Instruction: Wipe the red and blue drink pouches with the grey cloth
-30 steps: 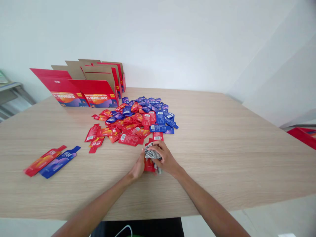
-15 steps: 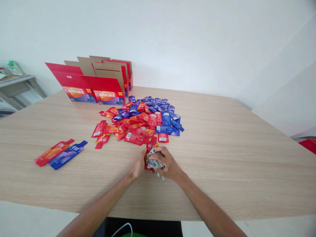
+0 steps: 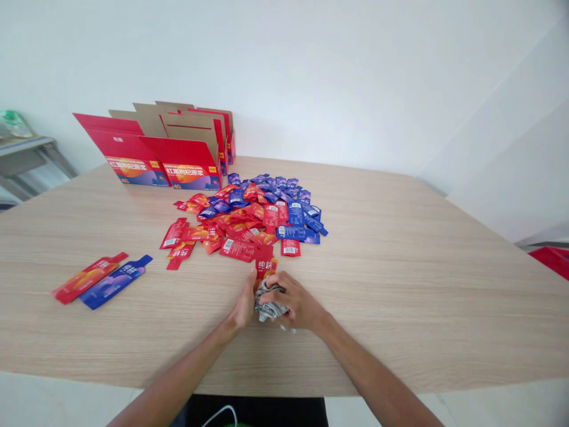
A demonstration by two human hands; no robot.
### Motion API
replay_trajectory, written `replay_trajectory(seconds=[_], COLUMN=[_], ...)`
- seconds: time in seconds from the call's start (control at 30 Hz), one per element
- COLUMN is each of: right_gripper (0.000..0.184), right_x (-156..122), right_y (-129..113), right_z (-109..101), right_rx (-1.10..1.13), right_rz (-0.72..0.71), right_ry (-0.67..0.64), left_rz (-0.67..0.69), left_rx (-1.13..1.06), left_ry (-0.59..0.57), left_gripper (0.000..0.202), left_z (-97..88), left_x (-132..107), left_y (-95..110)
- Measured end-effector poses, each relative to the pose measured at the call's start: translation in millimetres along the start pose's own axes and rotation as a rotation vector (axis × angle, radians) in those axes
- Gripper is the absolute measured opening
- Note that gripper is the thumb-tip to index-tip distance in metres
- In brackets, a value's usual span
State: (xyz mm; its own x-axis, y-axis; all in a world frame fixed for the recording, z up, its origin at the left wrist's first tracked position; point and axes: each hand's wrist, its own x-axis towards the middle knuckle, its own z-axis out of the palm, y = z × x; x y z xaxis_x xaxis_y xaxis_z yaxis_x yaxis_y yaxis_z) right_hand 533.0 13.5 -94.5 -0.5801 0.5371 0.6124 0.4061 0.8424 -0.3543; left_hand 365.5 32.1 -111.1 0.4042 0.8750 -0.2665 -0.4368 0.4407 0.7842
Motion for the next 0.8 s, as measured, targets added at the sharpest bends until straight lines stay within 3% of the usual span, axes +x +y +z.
replay_trajectory(seconds=[0.07,0.23,0.33,0.43,0.63,0.7,0.8], right_gripper=[0.023,0.027,0.029,0.027,0.022,0.023,0.027], right_x=[0.9,1.0,0.9,2.6,4.2,3.9,3.8], right_y=[-0.9,3.2,4.9,2.4,-6.7,-7.3,-5.0], right_z=[0.2,-7.8,-12.2,-12.6,-5.5,-5.1,-8.8], right_rx=[-0.024,-0.091,-0.103,-0.068,-0.053,-0.086,-0.127], right_rz=[0.005,0.143,0.220,0.184,-0.012,-0.018,0.079], right_ry=[0.027,0.240,0.317,0.284,0.056,0.061,0.177], left_rz=[-0.003,0.086,0.051,0.048,-0.040,-0.046,-0.009], left_rx=[-0.023,-0.037,-0.058,-0.064,-0.005,-0.014,-0.073], left_ry=[-0.010,-0.066,-0.129,-0.097,-0.093,-0.095,-0.094], left_gripper=[0.071,0.060,0.058,0.061,0.076,0.076,0.064], left_z=[2.2,8.6,11.0,10.3,2.0,2.2,6.4], left_x=[-1.4,-3.1,-3.6,-4.6,-6.8,-7.4,-8.4], left_y=[0.7,-14.1,-20.6,-16.0,3.8,4.9,0.9])
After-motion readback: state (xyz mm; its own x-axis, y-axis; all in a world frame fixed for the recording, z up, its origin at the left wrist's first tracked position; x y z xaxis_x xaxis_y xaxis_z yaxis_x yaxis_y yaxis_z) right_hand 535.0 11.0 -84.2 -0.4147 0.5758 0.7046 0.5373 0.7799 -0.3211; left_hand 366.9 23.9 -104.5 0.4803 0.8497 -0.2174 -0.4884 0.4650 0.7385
